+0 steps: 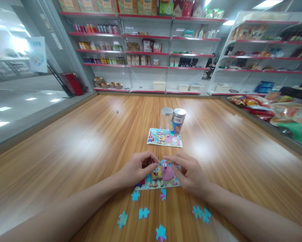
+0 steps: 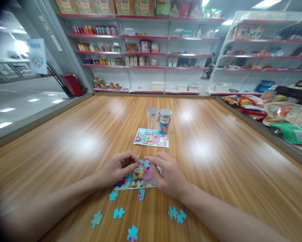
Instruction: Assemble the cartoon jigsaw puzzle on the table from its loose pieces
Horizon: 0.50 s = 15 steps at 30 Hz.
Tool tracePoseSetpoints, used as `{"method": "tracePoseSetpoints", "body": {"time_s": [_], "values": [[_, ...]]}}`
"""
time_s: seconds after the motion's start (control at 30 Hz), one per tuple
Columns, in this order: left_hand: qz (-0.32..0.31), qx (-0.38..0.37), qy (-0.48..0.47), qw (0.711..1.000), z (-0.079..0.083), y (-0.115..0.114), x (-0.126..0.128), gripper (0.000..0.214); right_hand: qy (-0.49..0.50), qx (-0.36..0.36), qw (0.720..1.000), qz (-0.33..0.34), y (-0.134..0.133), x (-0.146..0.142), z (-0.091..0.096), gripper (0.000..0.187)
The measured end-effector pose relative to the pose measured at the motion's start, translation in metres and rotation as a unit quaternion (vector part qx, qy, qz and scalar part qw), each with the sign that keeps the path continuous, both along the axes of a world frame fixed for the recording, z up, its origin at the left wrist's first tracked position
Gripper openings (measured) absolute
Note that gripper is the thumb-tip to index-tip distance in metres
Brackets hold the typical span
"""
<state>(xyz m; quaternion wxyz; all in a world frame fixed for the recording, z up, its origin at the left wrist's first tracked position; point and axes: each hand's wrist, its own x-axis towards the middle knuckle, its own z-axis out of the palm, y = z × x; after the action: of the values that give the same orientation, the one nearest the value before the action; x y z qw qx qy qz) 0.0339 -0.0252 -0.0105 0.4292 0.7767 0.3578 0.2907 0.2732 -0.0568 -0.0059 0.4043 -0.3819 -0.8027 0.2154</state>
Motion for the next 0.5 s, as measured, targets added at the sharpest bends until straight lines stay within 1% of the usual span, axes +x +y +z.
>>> {"method": "tracePoseSetpoints", "body": {"time_s": [0.07, 0.13, 0.2, 0.27, 0.37, 0.43, 0.5], "values": [[-0.011, 0.026, 0.015, 0.999, 0.001, 0.001, -0.001, 0.018, 0.043, -0.025, 0.997, -0.062, 0.006, 0.004, -0.001, 0.024], [-0.031, 0.083, 0.039, 0.995, 0.004, 0.000, -0.002, 0.013, 0.081, -0.084, 0.985, -0.124, 0.013, 0.008, -0.003, 0.018], [-0.048, 0.141, 0.049, 0.988, 0.007, -0.002, -0.003, 0.012, 0.105, -0.140, 0.971, -0.160, 0.018, 0.011, -0.005, 0.018], [-0.057, 0.179, 0.043, 0.981, 0.007, -0.003, -0.005, 0.015, 0.109, -0.165, 0.965, -0.172, 0.022, 0.014, -0.007, 0.020], [-0.067, 0.236, 0.041, 0.968, 0.007, -0.001, -0.008, 0.018, 0.086, -0.165, 0.969, -0.163, 0.025, 0.016, -0.011, 0.020], [-0.088, 0.272, 0.069, 0.956, 0.007, 0.001, -0.009, 0.023, 0.070, -0.162, 0.973, -0.150, 0.026, 0.016, -0.014, 0.018], [-0.123, 0.293, 0.111, 0.942, 0.008, 0.003, -0.009, 0.030, 0.060, -0.160, 0.975, -0.142, 0.027, 0.016, -0.016, 0.016]]}}
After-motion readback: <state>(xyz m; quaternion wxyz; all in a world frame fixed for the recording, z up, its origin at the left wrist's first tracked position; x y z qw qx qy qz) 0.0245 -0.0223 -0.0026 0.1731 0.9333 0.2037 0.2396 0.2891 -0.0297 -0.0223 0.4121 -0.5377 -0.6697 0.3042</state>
